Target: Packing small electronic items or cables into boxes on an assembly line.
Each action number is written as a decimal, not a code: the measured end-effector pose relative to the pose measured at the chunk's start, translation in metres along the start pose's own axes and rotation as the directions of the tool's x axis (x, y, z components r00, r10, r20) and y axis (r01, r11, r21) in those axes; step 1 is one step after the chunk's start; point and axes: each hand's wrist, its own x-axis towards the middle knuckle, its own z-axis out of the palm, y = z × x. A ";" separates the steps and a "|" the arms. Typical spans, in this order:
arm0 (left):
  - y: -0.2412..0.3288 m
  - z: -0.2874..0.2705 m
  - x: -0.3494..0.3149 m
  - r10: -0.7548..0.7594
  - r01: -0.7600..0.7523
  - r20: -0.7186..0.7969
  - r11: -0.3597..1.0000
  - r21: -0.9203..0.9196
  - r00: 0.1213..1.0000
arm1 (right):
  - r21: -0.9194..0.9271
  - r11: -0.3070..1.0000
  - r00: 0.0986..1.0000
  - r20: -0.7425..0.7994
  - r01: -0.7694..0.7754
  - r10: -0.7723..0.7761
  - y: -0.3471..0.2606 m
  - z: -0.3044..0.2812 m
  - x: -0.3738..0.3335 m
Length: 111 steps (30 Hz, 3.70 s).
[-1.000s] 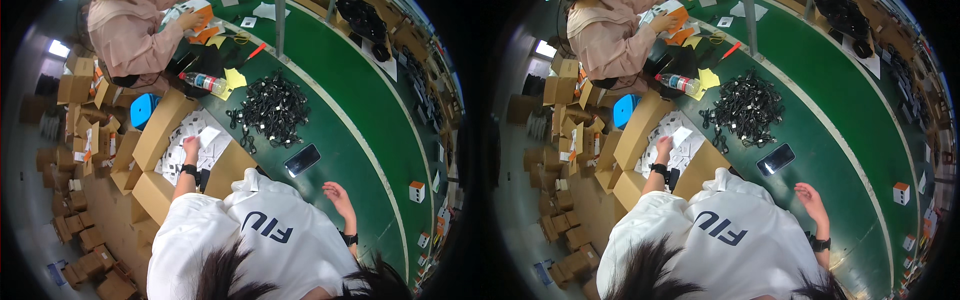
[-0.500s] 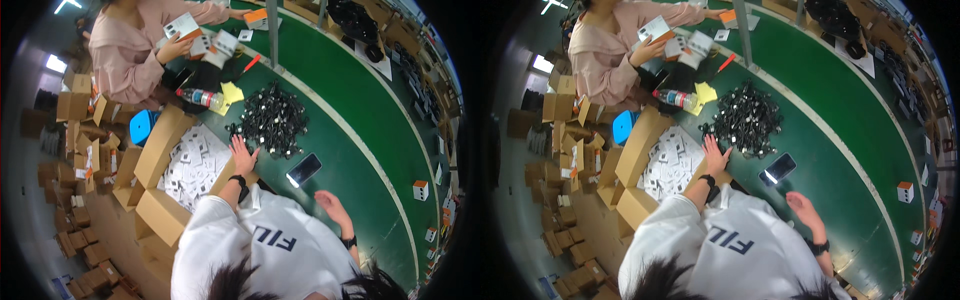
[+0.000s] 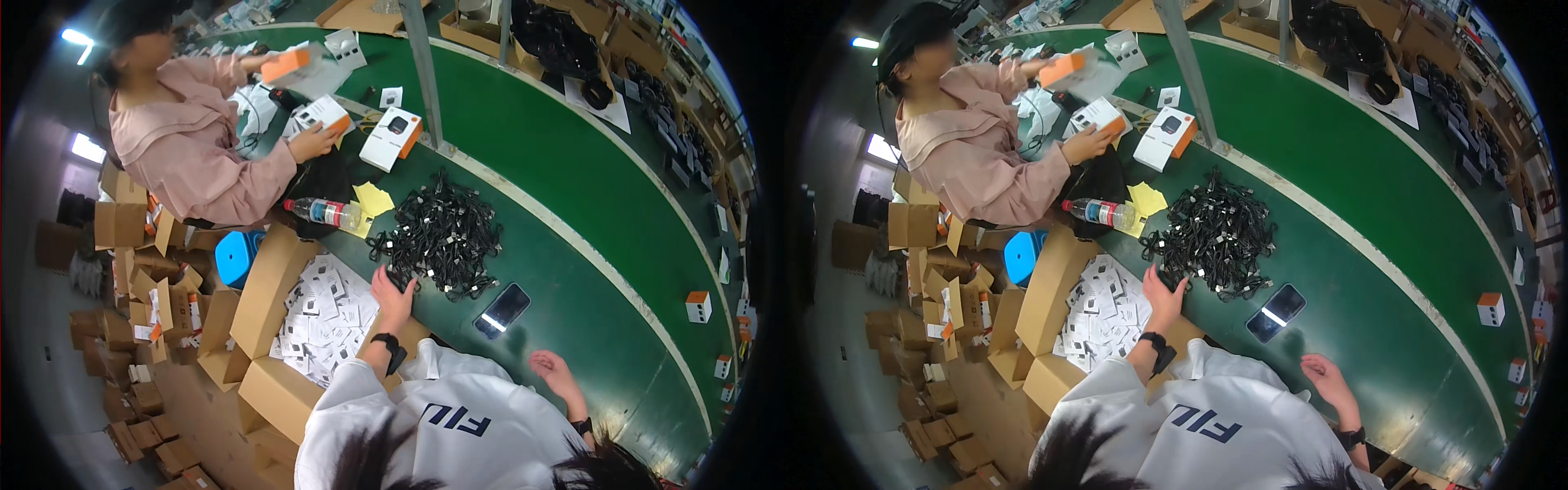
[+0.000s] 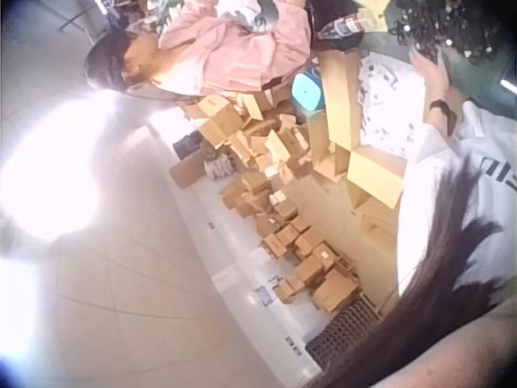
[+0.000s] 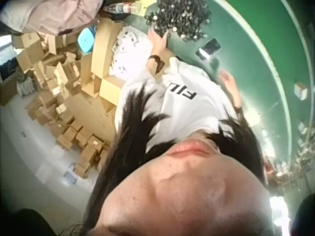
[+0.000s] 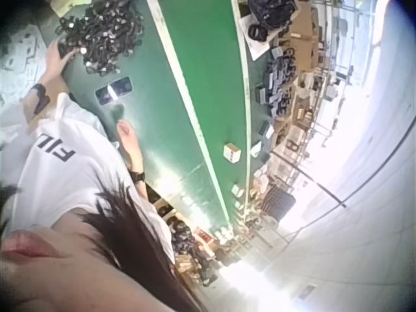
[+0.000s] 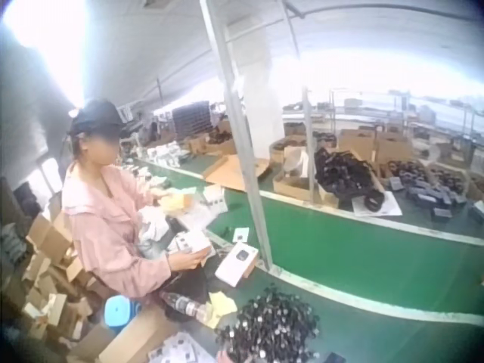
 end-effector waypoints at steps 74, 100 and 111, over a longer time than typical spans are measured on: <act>0.071 0.199 0.523 0.227 -0.220 0.302 0.974 -0.055 0.926 | -0.493 0.704 0.786 -0.062 0.512 -0.615 -0.288 -0.011 0.494; 0.113 -0.021 0.455 0.020 0.219 0.509 0.887 -0.406 0.861 | 0.274 0.809 0.848 -0.276 0.520 -0.452 -0.316 -0.026 0.444; 0.005 -0.268 0.206 -0.357 0.473 0.312 0.632 -0.613 0.881 | -0.022 0.937 0.625 0.750 0.349 -0.215 -0.180 0.276 0.223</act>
